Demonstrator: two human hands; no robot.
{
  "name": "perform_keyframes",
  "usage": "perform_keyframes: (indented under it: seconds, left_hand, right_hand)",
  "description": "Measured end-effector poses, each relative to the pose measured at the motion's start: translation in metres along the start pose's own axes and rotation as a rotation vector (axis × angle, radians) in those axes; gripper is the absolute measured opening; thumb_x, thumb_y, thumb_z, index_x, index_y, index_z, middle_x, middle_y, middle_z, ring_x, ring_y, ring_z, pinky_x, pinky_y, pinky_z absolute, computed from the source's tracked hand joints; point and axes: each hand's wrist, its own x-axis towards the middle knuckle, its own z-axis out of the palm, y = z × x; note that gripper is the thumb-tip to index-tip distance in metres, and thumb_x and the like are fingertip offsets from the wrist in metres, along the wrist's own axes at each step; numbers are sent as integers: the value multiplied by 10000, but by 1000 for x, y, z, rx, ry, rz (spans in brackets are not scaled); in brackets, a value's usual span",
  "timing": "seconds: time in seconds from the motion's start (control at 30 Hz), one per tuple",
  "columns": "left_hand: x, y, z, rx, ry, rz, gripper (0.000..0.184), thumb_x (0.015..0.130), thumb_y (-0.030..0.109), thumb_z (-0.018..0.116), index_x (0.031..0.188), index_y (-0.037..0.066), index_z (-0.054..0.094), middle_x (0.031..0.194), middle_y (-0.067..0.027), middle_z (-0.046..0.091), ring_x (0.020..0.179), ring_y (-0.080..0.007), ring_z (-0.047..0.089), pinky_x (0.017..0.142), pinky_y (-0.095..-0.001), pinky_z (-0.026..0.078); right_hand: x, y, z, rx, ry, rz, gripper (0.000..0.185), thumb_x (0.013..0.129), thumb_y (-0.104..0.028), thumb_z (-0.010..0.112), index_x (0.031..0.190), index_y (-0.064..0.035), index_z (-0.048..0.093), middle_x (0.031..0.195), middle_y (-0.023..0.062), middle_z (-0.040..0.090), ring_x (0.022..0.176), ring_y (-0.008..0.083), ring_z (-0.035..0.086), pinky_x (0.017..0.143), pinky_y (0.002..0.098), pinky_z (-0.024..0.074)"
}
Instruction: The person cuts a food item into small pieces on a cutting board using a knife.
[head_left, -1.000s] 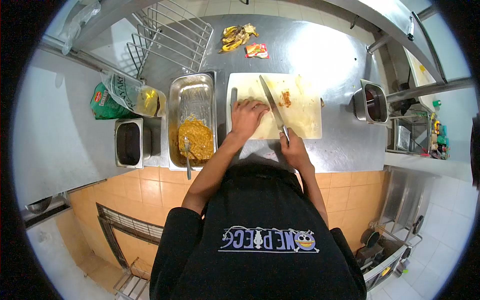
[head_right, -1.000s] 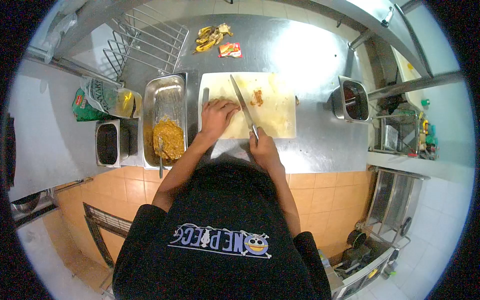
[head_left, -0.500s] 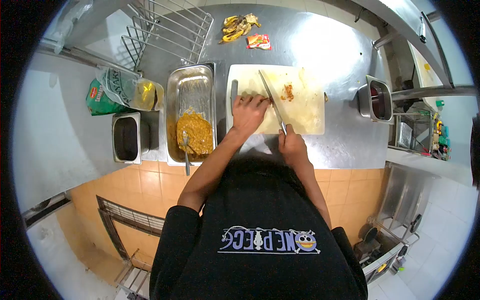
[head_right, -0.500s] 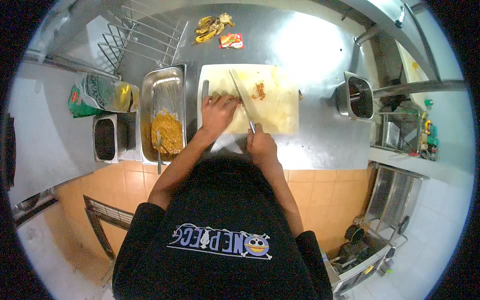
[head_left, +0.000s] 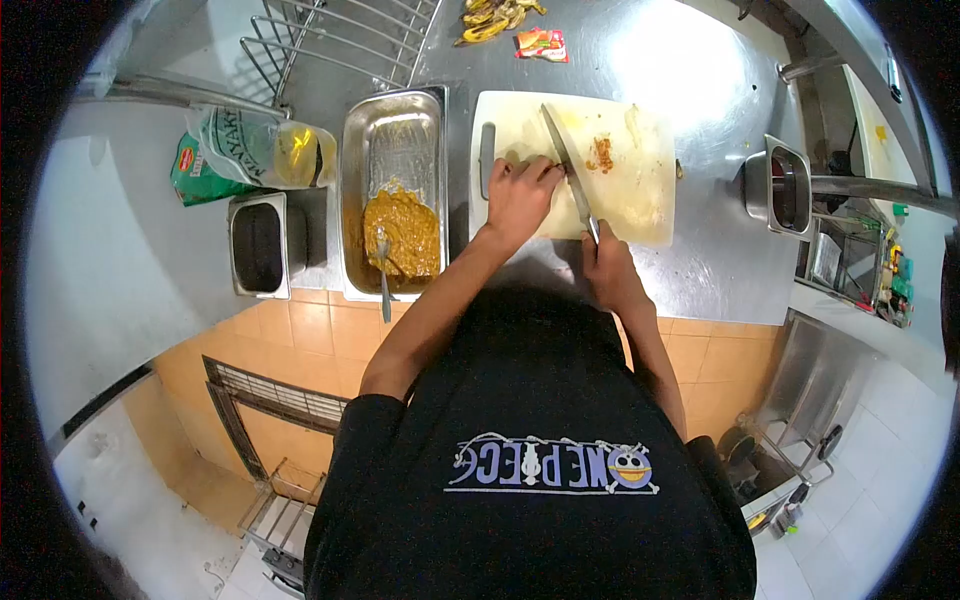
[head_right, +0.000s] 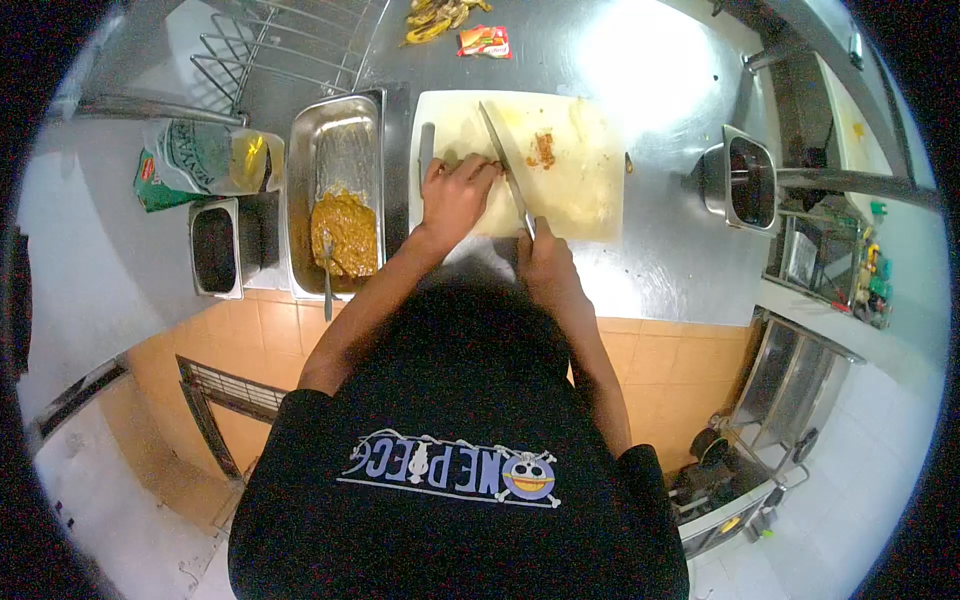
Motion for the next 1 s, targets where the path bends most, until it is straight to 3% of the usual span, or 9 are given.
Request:
perform_keyframes:
  seconds: [0.33,0.47,0.57,0.7,0.77,0.8,0.93,1.0]
  left_hand:
    - [-2,1,2,-29,31,-19,212,872,113,648,1017,177,790,956,30,713,767,-187,705,781,-387,463]
    - [-2,0,3,22,41,5,190,921,133,649,1009,222,792,984,59,734,745,-187,715,731,-389,491]
    - [-4,3,-1,-17,20,-21,176,915,138,658,999,213,793,972,52,738,721,-203,711,712,-382,491]
    - [1,-1,-3,-10,-15,-18,187,899,130,658,1009,192,797,952,24,736,747,-211,722,767,-391,473]
    - [0,-4,-1,52,-7,21,188,900,144,660,1004,213,801,938,44,736,758,-193,726,763,-398,470]
    - [0,-4,-3,59,0,15,188,900,144,660,1004,213,801,938,44,736,758,-193,726,763,-398,470]
    - [0,-2,-3,74,16,29,153,909,177,673,976,224,803,928,58,737,734,-177,712,751,-400,461]
    - [1,-3,-3,88,26,34,119,916,214,691,954,225,803,919,60,739,708,-172,694,733,-401,452]
  right_hand:
    - [12,11,-2,146,-18,-103,343,1086,-265,501,1175,63,551,977,415,654,979,591,635,856,627,499]
    - [14,0,-8,78,-104,106,370,1065,-281,525,1158,75,564,995,409,668,983,590,640,873,629,505]
    - [11,-2,-8,93,-25,49,333,1068,-225,527,1118,99,584,938,390,661,945,572,645,816,572,496]
    - [8,-10,-10,71,-39,52,353,1082,-248,521,1162,94,561,920,398,658,934,573,649,811,585,491]
    - [3,-13,-11,61,-32,71,377,1097,-271,515,1248,74,510,891,397,653,903,574,648,793,586,487]
    - [1,-15,-14,118,-3,39,362,1090,-292,527,1301,-9,445,836,379,664,859,586,654,783,655,484]
    - [-5,-23,-21,142,11,55,312,1087,-268,524,1316,-69,450,823,360,671,828,573,658,742,659,472]
    - [-7,-25,-19,-25,34,-12,366,1084,-237,506,1430,-141,438,807,325,685,792,546,669,723,644,490]
